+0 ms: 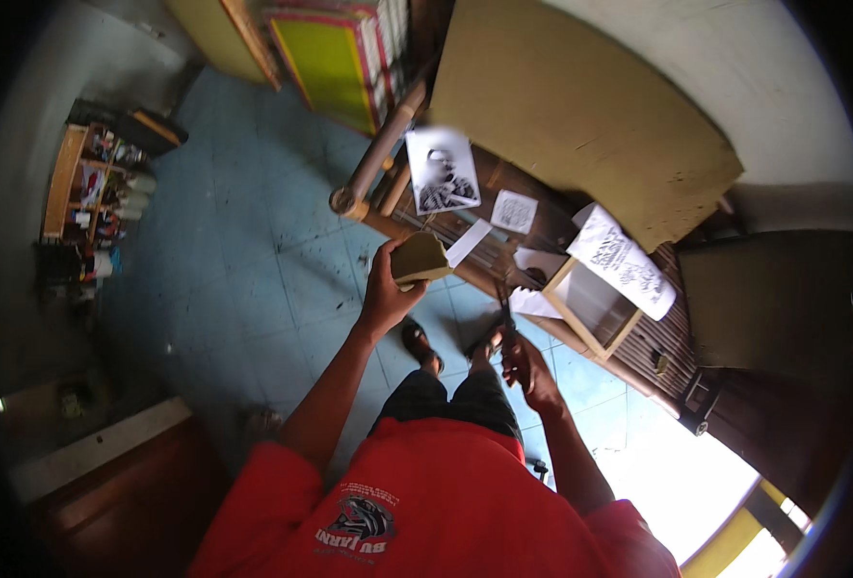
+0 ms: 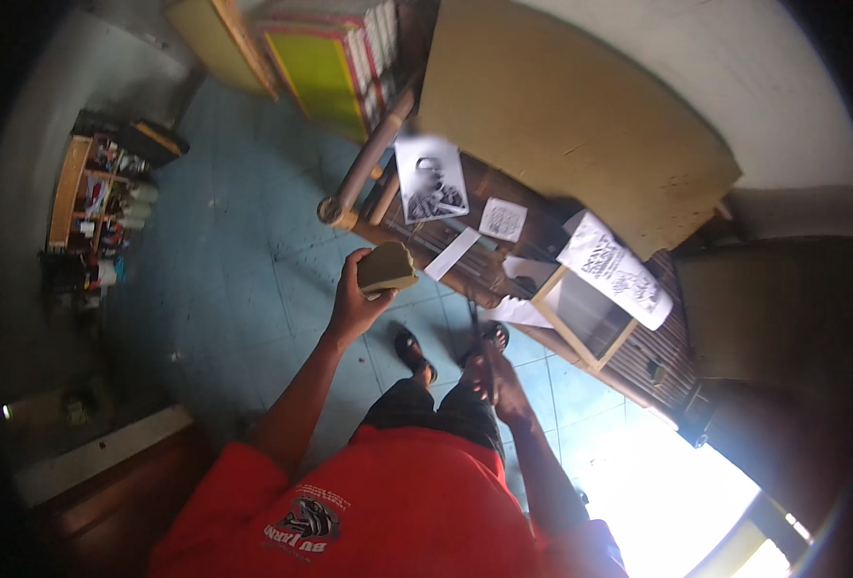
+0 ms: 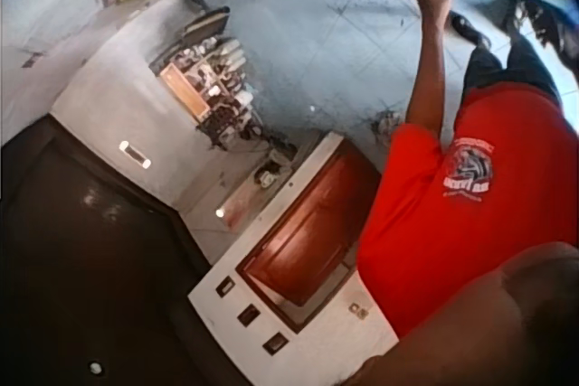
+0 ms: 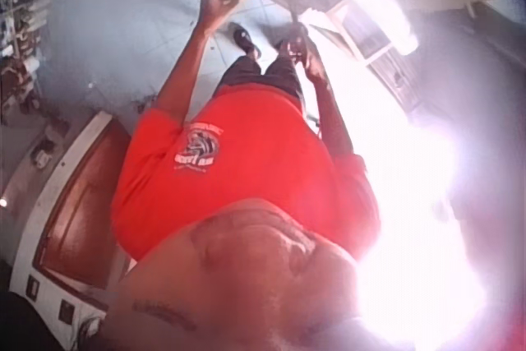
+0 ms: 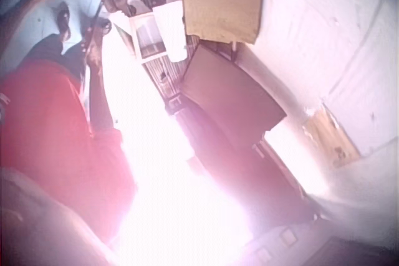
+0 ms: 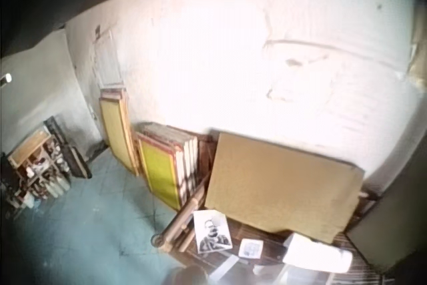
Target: The person walks into a room and approaches a bamboo table. They pick up a piece of green fabric and a pair of scissors. The person then uses the scissors to cut the fabric into smaller pieces while standing at the table.
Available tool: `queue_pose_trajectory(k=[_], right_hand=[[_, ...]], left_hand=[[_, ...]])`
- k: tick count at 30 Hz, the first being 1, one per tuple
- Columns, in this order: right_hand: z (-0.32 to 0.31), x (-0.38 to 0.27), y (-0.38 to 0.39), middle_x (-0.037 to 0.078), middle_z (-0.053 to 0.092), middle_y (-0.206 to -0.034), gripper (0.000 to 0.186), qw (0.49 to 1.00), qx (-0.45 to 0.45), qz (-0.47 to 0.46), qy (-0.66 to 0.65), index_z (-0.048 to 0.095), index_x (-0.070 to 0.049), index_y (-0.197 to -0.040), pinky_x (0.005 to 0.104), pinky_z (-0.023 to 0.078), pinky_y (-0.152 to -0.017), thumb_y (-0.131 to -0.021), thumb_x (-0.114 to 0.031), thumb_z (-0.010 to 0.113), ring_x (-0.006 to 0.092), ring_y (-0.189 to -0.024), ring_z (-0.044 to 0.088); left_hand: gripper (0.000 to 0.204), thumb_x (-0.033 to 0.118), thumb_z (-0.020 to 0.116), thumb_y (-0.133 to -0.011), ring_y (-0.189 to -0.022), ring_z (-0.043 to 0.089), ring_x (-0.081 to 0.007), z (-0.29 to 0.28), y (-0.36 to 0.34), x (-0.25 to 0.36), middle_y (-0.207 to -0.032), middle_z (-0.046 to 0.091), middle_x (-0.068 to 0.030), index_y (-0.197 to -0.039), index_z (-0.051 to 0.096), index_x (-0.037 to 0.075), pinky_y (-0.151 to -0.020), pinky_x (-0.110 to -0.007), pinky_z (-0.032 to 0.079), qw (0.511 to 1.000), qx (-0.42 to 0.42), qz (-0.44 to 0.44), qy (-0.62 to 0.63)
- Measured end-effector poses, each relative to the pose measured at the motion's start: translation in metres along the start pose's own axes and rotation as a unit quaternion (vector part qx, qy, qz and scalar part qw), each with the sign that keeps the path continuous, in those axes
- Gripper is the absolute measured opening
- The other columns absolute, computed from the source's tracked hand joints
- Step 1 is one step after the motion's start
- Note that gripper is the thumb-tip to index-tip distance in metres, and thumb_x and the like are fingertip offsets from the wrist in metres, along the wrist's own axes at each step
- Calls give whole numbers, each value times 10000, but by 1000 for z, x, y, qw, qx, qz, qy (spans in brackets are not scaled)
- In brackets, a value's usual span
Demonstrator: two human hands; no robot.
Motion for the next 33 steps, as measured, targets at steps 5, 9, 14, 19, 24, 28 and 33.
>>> queue_pose_trajectory(k=[5, 9, 14, 19, 24, 28, 33], right_hand=[[45, -69, 58, 62, 536, -921, 604, 989, -9, -84, 121, 393, -37, -1348, 282, 439, -684, -887, -393, 550, 140, -772, 508], [65, -97, 64, 175, 564, -1086, 646, 971, 14, -131, 201, 398, -21, -1326, 373, 431, -839, -890, -483, 518, 260, -962, 549], [76, -115, 76, 191, 567, -1040, 574, 950, 29, -183, 253, 467, -12, -1174, 394, 411, -863, -889, -509, 507, 283, -954, 530], [91, -116, 94, 204, 568, -879, 495, 936, 74, -214, 270, 490, 3, -1027, 398, 428, -783, -889, -471, 531, 260, -814, 523], [100, -105, 100, -19, 436, -645, 570, 931, 58, -276, 233, 508, 16, -1189, 254, 347, -497, -879, -461, 552, 67, -562, 400], [103, -98, 103, -19, 447, -635, 539, 928, 68, -280, 235, 540, 17, -1138, 253, 339, -479, -887, -458, 557, 64, -535, 389], [103, -97, 108, -7, 490, -646, 440, 919, 74, -308, 236, 573, 19, -1076, 250, 356, -487, -910, -388, 561, 63, -538, 409]], left_hand=[[641, 43, 688, -716, -1126, 477, -292, -8, -26, 90, -1186, 445, -180, -1249, 334, 37, -949, -392, 387, 997, 5, 79, 10], [640, 67, 692, -722, -1123, 484, -299, -11, -24, 122, -1184, 450, -184, -1251, 332, 35, -943, -386, 393, 994, 2, 111, -10], [646, 87, 699, -714, -1097, 471, -361, -15, -5, 161, -1161, 441, -226, -1244, 336, 22, -927, -418, 391, 988, -13, 153, 0], [635, 88, 695, -718, -1065, 489, -362, -19, 8, 159, -1138, 457, -219, -1237, 337, 23, -903, -419, 403, 982, 5, 190, -7], [623, 81, 683, -713, -1053, 494, -361, -22, 17, 153, -1129, 460, -218, -1229, 341, 21, -893, -417, 408, 982, 0, 186, 21], [617, 65, 669, -703, -1047, 497, -359, -25, 25, 151, -1123, 464, -220, -1225, 342, 19, -895, -415, 407, 980, 10, 197, 13], [606, 56, 661, -701, -1041, 499, -356, -28, 31, 145, -1121, 464, -218, -1218, 345, 20, -897, -411, 406, 986, -3, 164, 37]])
Point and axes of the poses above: each hand's wrist, its own y-axis away from the middle knuckle, its own z-axis out of the palm, x = y × z, the point moved 4 cm from there along -y, towards the middle knuckle
